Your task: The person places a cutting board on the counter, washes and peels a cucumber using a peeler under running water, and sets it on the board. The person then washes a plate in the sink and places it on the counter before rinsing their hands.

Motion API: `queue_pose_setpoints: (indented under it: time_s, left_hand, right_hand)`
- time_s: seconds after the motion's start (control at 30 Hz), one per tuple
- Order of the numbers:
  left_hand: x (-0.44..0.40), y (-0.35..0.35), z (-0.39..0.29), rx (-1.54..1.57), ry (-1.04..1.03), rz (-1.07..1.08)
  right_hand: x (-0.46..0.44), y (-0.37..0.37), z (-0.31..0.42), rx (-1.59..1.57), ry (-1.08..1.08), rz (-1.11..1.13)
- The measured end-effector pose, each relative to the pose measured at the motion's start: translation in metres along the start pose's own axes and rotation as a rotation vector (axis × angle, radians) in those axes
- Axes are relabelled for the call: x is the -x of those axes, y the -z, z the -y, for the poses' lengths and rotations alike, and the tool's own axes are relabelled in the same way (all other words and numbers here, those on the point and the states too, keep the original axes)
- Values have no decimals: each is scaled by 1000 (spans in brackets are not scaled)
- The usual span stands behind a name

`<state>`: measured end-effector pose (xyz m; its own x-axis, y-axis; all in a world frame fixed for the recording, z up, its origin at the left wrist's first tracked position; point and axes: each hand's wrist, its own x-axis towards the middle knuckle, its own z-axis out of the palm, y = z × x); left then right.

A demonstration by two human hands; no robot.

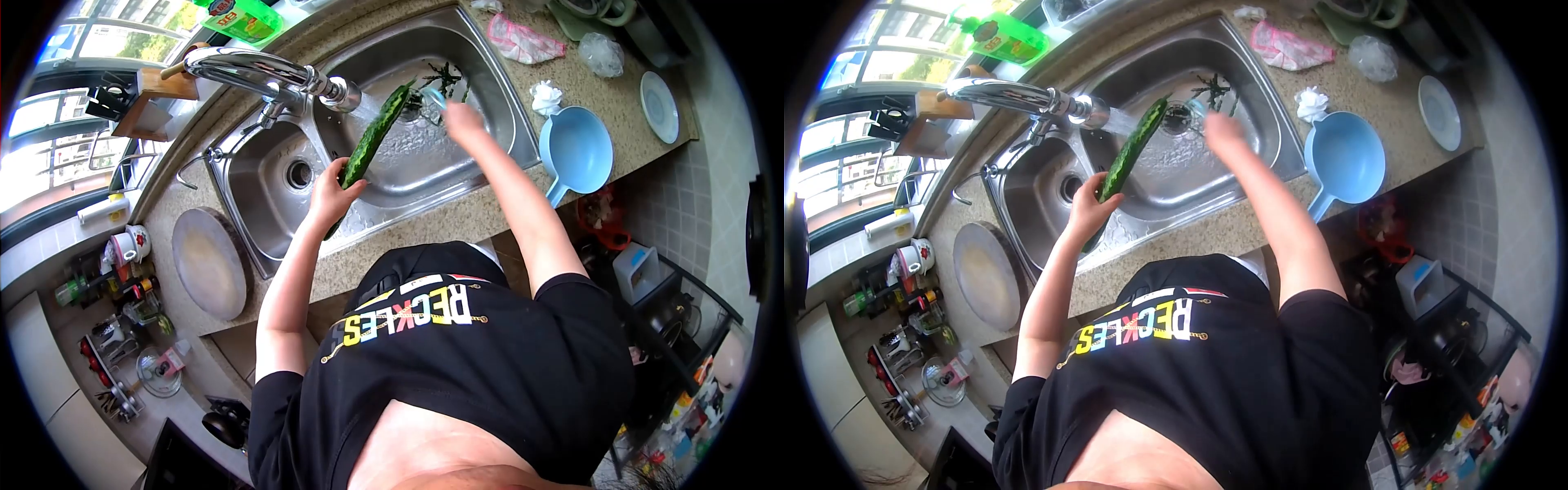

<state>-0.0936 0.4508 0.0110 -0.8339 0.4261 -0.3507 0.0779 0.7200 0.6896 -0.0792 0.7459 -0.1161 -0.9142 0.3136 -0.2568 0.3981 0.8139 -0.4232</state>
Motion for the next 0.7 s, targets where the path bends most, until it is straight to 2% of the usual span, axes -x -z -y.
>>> queue_pose_setpoints:
  time_s: [0.03,0.07,0.13,0.17,0.23,0.27,0.33,0.4,0.43,0.53,0.6,0.63,0.67,0.7]
  left_hand:
    - [1,-1,5,-14,-19,-22]
    - [1,-1,10,-29,-42,-44]
    - [1,0,6,-46,-73,-84]
    - [1,1,4,-106,-58,-78]
    - [-1,1,2,-227,-43,-93]
    - [-2,-1,3,-227,-44,-94]
    - [-4,-3,-3,-322,5,-124]
    - [-5,-6,-1,-344,-12,-148]
    - [-5,-7,-1,-365,-28,-175]
    - [-4,-5,-5,-379,-38,-179]
    - [0,-3,-6,-375,-34,-162]
    - [1,-1,-7,-368,-31,-152]
    - [3,-2,-4,-369,-31,-152]
    - [4,-2,0,-344,-63,-151]
  right_hand:
    - [-10,-3,-22,177,-3,210]
    - [-6,9,-21,187,-66,432]
    - [3,9,-19,-145,-253,466]
    - [9,7,-17,-137,-253,469]
    - [20,4,-5,-333,-158,-29]
    - [24,4,3,-333,-158,-30]
    - [39,16,29,-388,19,-207]
    - [59,24,57,-403,268,-248]
    - [68,22,67,-393,343,-171]
    - [66,15,68,-236,436,-60]
    - [31,11,38,-222,125,-67]
    - [11,6,16,-89,-101,27]
    - [-11,-18,-28,13,-57,142]
    - [-7,6,-26,-43,-185,345]
